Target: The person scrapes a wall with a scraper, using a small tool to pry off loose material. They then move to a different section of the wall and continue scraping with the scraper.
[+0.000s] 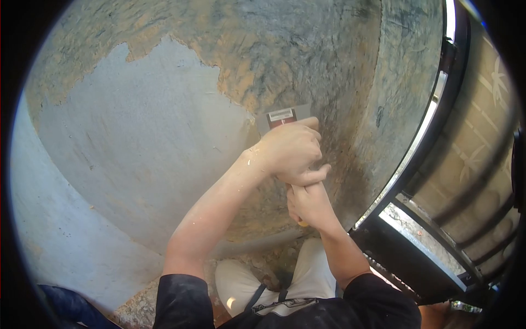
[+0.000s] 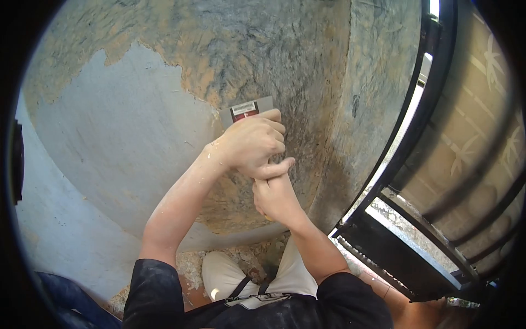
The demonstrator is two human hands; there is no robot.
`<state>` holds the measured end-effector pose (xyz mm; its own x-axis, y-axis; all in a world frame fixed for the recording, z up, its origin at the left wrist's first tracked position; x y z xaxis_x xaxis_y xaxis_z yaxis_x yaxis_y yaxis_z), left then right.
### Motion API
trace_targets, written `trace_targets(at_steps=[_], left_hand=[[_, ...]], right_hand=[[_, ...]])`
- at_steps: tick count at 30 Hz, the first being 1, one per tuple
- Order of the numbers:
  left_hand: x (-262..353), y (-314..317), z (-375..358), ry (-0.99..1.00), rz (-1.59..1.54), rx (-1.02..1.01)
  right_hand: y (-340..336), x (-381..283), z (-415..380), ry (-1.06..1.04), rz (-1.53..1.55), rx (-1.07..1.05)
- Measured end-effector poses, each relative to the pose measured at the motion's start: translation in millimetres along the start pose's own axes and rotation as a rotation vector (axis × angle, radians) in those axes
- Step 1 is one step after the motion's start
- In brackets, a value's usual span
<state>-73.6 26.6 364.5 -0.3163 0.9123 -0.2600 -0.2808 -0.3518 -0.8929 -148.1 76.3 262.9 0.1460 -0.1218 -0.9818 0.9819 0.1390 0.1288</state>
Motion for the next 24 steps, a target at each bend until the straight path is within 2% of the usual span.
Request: trace_targets(at_steps=[2, 3, 6, 8, 10, 12, 14, 18, 19, 20, 22, 24], left_hand=[[5, 12, -5, 0.068, -0.103, 0.043], [9, 19, -5, 0.055, -0.083, -0.029], [-1, 16, -5, 0.039, -0.054, 0.015], [0, 14, -2, 0.054, -0.074, 0.040], [6, 20, -6, 0.145, -0.146, 0.196], [4, 29, -5, 0.142, -0.126, 0.182], [-1, 20, -9, 0.128, -0.003, 0.187], [4, 19, -8, 0.116, -0.092, 0.202], [10, 31, -3, 0.102, -0.106, 0.070], [5, 32, -5, 0.098, -0.105, 0.070], [-4, 18, -5, 0.105, -0.029, 0.219], [-10, 3, -8, 0.061, -0.030, 0.275]], right_hand=[[0, 6, -8, -0.005, -0.032, 0.014], [1, 9, -10, -0.007, -0.047, 0.023], [1, 7, -1, 0.035, -0.017, -0.021], [-4, 7, 2, -0.013, -0.076, -0.027], [-4, 12, -4, -0.042, -0.117, -0.044], [-8, 16, -4, -0.091, -0.197, 0.025], [-5, 23, 2, -0.084, -0.155, -0.036], [-5, 17, 9, -0.089, -0.137, -0.002], [-11, 19, 2, -0.107, -0.153, 0.002], [-14, 18, -1, -0.134, -0.178, 0.011], [-6, 11, 6, -0.150, -0.281, 0.013], [6, 0, 24, -0.287, -0.273, -0.027]])
Point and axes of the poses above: each hand's wrist, its own z-axis towards the middle knuckle, its own y-axis out of the palm, x = y × z, the point moved 3 cm from there along z, towards the middle knuckle, and after that the axes turned 2 degrees about x, right-handed, at the moved point
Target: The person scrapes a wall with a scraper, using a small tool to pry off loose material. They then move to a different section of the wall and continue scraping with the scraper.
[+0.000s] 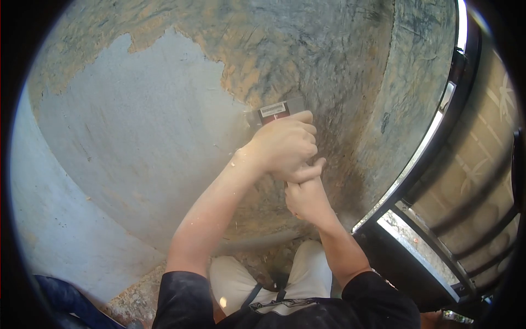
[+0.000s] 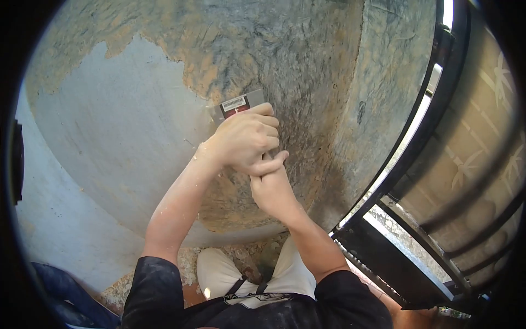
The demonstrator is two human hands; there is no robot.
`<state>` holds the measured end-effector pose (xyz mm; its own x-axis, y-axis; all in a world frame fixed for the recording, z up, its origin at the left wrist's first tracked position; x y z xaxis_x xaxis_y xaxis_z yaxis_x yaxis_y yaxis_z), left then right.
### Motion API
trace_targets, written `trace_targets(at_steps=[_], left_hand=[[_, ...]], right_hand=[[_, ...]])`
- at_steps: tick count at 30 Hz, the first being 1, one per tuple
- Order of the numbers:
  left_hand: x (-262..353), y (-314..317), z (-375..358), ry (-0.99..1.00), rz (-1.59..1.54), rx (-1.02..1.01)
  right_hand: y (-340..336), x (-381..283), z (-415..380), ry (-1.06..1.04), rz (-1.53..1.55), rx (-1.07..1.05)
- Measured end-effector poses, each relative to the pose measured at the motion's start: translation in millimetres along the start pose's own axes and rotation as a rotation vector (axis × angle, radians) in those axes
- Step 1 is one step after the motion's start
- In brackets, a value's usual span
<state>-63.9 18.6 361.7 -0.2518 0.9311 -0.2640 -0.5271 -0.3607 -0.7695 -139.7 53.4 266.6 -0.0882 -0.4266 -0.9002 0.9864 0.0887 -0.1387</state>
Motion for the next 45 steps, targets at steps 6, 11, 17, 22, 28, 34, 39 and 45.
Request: trace_targets(at_steps=[6, 11, 17, 22, 28, 34, 39, 45], left_hand=[[13, 20, -9, 0.098, -0.154, 0.032], [20, 19, -10, 0.052, -0.147, 0.047], [20, 26, -12, 0.051, -0.127, 0.002], [5, 22, -16, 0.055, -0.033, 0.047], [14, 29, -18, 0.071, -0.049, -0.021], [18, 34, -20, 0.012, -0.095, 0.063], [15, 34, -16, 0.003, -0.036, 0.015], [15, 44, -25, -0.015, -0.049, 0.007]], right_hand=[[-10, 15, -29, -0.154, -0.146, 0.075], [-19, 5, -38, 0.208, 0.060, -0.082], [-20, 8, -56, 0.240, 0.459, -0.026], [-24, 29, -35, 0.343, 0.464, -0.155], [-18, 31, -48, 0.437, 0.661, -0.067], [-14, 25, -57, 0.441, 0.797, -0.141], [-27, 38, -60, 0.410, 0.985, -0.127], [-5, 60, -68, 0.424, 1.031, -0.058]])
Point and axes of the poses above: each hand's wrist, its own z-axis towards the middle knuckle, its own y-axis out of the palm, x = y × z, the point moved 3 cm from there along z, towards the middle knuckle, and after that the axes turned 2 degrees about x, right-handed, at the moved point
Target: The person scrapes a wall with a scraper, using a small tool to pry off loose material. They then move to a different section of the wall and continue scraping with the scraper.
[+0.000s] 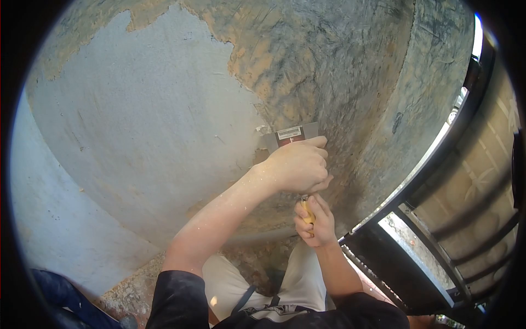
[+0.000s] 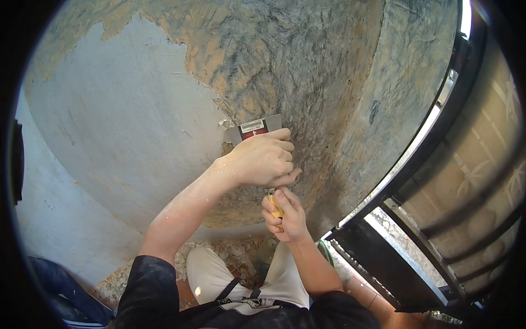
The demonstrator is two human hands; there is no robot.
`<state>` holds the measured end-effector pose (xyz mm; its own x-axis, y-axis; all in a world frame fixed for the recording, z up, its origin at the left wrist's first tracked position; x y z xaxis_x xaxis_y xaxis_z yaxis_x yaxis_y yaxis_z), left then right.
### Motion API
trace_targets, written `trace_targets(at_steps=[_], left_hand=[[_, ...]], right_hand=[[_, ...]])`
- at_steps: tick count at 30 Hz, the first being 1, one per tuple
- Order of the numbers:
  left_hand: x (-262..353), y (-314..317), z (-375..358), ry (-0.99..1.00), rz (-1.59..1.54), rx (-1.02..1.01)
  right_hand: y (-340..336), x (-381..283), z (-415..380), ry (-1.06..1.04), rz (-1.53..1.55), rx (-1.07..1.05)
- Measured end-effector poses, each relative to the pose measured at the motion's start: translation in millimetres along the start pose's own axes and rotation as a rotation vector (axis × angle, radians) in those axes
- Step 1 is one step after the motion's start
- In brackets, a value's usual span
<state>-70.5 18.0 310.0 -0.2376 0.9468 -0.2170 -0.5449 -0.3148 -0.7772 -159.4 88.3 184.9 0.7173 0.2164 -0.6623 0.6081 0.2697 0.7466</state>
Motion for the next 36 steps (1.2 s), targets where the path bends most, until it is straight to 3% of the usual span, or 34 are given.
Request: trace_targets(at_steps=[5, 11, 29, 31, 36], left_hand=[[0, 11, 5, 0.068, 0.022, -0.099], [1, 3, 6, 0.042, -0.050, 0.117], [0, -6, 7, 0.070, 0.046, -0.058], [-7, -8, 3, 0.044, 0.022, 0.007], [-5, -2, 1, 0.092, 0.092, -0.088]], right_hand=[[-11, -11, 2, -0.036, -0.113, 0.053], [11, -14, -8, -0.059, -0.133, 0.029], [12, -16, 3, -0.048, -0.149, 0.083], [16, -15, 8, -0.054, -0.117, 0.009], [-7, 2, 16, -0.062, -0.053, -0.110]])
Point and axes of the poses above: each hand's wrist, its own z-axis towards the middle knuckle, its own y-axis out of the palm, x = y × z, the point moved 3 cm from there along z, towards the middle knuckle, and after that the axes turned 2 degrees about x, right-handed, at the moved point
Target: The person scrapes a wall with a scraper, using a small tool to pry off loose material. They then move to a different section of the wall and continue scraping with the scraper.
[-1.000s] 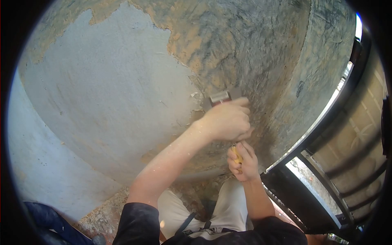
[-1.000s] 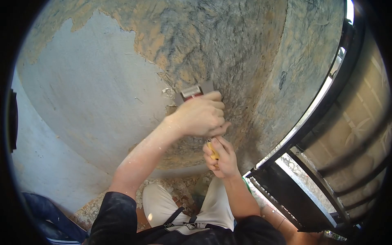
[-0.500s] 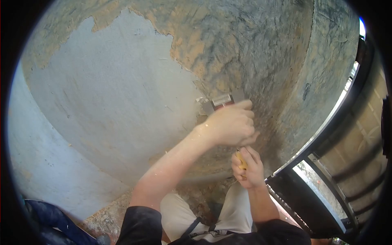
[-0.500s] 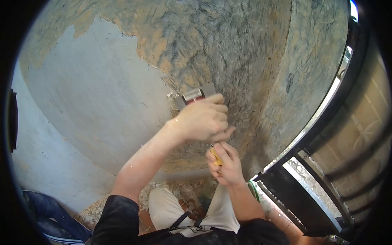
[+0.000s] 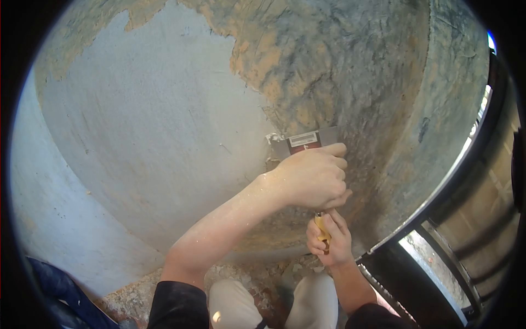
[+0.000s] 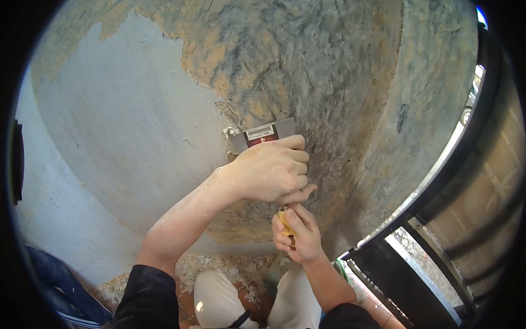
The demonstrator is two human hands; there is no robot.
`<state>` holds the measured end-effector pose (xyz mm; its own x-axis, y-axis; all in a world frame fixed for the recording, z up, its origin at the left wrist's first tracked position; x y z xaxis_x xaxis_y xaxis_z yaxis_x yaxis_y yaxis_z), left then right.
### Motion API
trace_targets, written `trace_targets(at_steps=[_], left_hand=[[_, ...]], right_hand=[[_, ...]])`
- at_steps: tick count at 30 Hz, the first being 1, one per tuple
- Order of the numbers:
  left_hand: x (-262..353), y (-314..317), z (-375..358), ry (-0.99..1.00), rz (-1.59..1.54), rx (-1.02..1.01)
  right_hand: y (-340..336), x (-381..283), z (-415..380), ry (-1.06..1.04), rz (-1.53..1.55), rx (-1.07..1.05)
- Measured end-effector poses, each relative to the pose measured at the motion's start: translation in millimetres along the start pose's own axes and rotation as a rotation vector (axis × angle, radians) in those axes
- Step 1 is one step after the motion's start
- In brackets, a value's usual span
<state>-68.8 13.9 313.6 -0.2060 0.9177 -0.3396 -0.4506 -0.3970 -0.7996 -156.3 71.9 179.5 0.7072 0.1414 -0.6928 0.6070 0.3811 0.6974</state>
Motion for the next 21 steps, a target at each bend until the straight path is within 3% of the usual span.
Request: trace_targets(at_steps=[5, 11, 15, 21], left_hand=[[9, 27, -3, 0.035, 0.030, -0.084], [13, 11, -2, -0.005, 0.033, 0.235], [15, 37, -11, -0.025, 0.048, -0.030], [21, 38, -16, -0.030, -0.062, 0.051]], right_hand=[[-38, 20, -2, -0.074, 0.133, -0.112], [-12, 2, -11, -0.005, 0.139, -0.171], [-40, 25, -8, 0.075, 0.178, -0.064], [-33, 33, -26, 0.103, 0.152, -0.045]])
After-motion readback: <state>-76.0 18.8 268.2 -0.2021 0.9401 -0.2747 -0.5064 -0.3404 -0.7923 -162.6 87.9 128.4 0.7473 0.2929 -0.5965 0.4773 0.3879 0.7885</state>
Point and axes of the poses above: each hand's wrist, its own z-axis towards the middle knuckle, its own y-axis out of the palm, x = y × z, the point moved 3 cm from there along z, towards the middle knuckle, and after that the axes turned 2 degrees about x, right-handed, at the moved point
